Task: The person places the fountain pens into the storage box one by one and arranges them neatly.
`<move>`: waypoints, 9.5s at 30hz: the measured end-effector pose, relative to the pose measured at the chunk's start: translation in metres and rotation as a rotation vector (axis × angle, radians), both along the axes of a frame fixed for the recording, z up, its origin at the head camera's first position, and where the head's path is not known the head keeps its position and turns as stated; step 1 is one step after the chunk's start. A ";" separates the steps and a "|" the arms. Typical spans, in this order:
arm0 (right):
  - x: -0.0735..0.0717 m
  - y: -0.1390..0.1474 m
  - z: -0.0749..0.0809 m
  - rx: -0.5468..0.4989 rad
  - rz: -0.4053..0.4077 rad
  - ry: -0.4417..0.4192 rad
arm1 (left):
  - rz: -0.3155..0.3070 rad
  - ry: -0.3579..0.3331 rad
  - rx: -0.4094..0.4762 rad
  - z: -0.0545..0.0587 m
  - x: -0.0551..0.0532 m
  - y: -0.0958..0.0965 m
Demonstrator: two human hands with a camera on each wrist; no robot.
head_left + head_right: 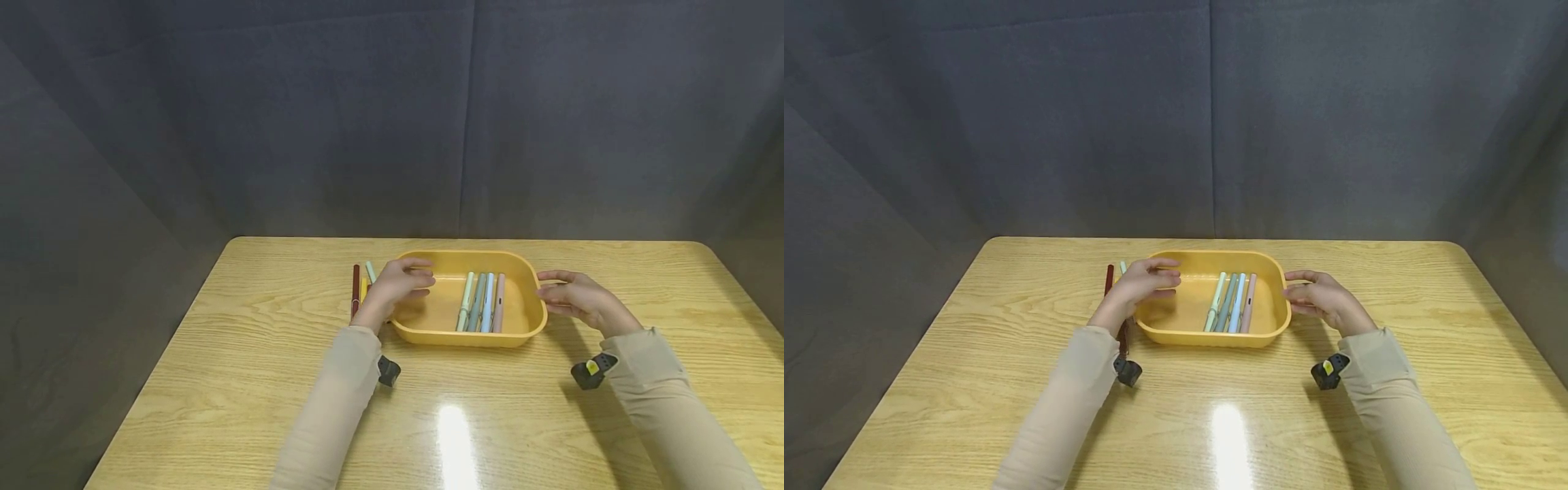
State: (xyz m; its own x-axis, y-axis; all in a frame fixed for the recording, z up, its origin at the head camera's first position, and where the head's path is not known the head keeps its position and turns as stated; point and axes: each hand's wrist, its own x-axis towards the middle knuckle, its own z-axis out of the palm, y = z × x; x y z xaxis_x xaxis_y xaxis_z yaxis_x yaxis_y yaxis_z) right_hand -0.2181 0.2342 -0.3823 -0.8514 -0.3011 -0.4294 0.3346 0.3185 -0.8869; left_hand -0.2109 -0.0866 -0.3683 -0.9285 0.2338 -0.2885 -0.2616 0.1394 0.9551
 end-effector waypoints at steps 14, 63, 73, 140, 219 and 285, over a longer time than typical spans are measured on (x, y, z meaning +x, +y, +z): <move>0.001 0.000 0.000 -0.013 -0.008 0.004 | 0.073 0.017 0.005 0.007 0.000 -0.044; 0.001 0.009 -0.002 -0.142 -0.061 -0.067 | 0.174 -0.065 -0.252 -0.036 0.010 -0.110; 0.003 0.007 -0.001 -0.161 -0.069 -0.065 | 0.169 -0.027 -0.213 -0.053 0.006 -0.114; 0.003 0.008 -0.003 -0.188 -0.071 -0.067 | 0.201 -0.039 -0.460 -0.037 0.009 -0.095; 0.004 0.007 -0.001 -0.170 -0.075 -0.065 | -0.014 0.016 -0.068 -0.005 0.001 0.005; 0.002 0.008 -0.004 -0.163 -0.065 -0.068 | 0.002 -0.053 -0.222 -0.037 0.005 0.053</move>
State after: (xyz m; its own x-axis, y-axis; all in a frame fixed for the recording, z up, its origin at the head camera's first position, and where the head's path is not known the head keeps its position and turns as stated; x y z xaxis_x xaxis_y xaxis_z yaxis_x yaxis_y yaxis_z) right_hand -0.2161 0.2424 -0.3862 -0.8422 -0.3162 -0.4367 0.4108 0.1483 -0.8996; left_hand -0.2063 -0.0335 -0.4054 -0.9110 0.1576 -0.3812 -0.3112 0.3440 0.8859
